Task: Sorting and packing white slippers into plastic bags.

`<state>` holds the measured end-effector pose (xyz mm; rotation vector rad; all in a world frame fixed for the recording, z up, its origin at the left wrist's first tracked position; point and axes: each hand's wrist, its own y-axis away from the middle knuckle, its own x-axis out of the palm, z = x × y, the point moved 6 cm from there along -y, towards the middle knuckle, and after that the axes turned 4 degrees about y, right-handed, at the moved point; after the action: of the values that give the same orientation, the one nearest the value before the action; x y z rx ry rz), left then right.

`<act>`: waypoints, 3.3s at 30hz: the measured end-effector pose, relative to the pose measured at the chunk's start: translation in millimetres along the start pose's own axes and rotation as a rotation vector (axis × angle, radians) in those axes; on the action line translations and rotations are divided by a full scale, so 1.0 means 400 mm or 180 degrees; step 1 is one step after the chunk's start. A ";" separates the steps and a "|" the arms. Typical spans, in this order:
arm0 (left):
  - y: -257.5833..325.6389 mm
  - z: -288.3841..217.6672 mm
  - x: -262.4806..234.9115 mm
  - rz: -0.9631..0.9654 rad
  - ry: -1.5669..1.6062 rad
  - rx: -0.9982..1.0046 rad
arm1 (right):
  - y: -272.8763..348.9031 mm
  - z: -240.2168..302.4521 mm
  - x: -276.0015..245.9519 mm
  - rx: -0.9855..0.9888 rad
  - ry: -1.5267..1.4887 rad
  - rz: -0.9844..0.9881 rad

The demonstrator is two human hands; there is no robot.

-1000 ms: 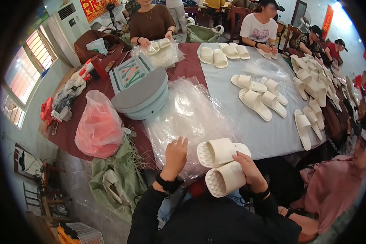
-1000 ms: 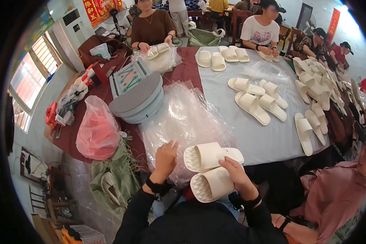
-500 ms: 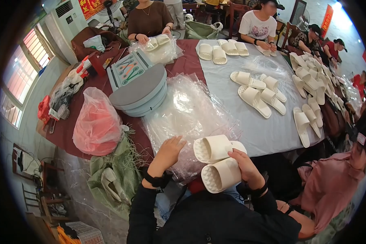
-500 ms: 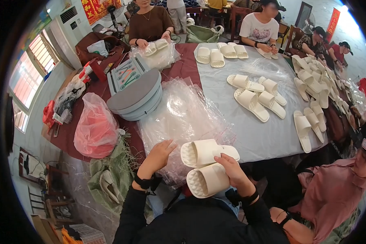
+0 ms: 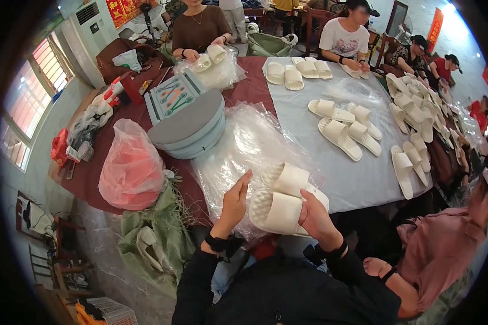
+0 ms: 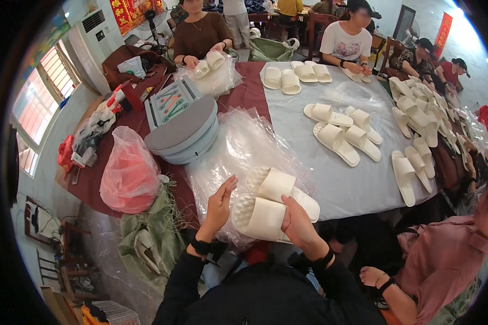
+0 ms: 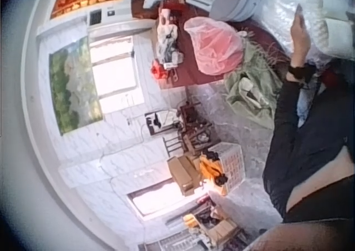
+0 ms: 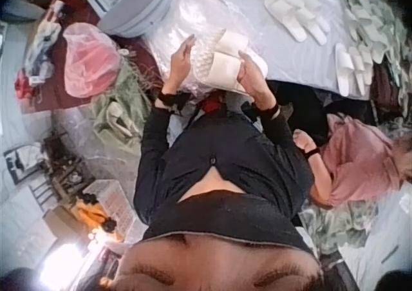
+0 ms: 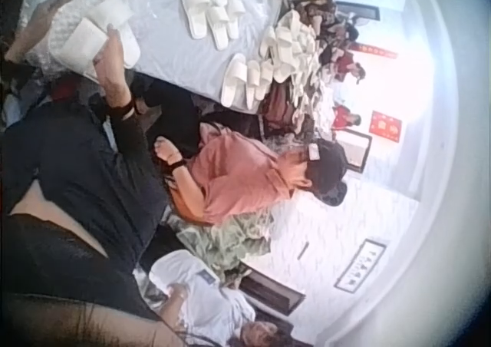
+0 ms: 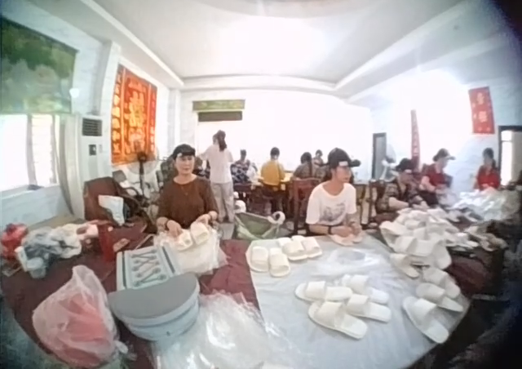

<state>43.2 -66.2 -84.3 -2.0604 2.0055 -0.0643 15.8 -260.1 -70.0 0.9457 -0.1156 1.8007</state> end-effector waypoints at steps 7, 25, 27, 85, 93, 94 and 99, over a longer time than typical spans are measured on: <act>0.029 -0.048 0.043 0.0602 -0.1882 0.1315 | -0.085 -0.002 0.050 -0.0052 -0.0726 0.0476; 0.116 0.092 0.109 0.0717 -0.2081 0.1411 | -0.289 -0.104 -0.007 -0.0907 0.0391 -0.0826; 0.111 0.088 0.097 0.0104 -0.2778 0.1107 | -0.299 -0.091 -0.026 -0.0931 0.0005 -0.0781; 0.027 0.024 0.079 -0.0022 0.4347 -0.1455 | 0.034 0.107 0.107 -0.2505 0.4460 0.0249; 0.109 -0.094 0.034 -0.0095 0.3949 -0.1641 | 0.088 0.057 0.142 -0.5331 0.6082 -0.0167; 0.125 -0.102 0.019 -0.0154 0.3956 -0.1626 | 0.090 0.059 0.170 -0.5334 0.6057 -0.0098; 0.183 -0.177 0.022 0.1209 0.2138 -0.1319 | 0.027 0.068 0.222 -0.3822 0.6672 0.0079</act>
<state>-43.0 -86.6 -33.3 -2.0053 3.0116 -0.3296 9.5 -211.4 9.8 -1.8055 0.1389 1.4415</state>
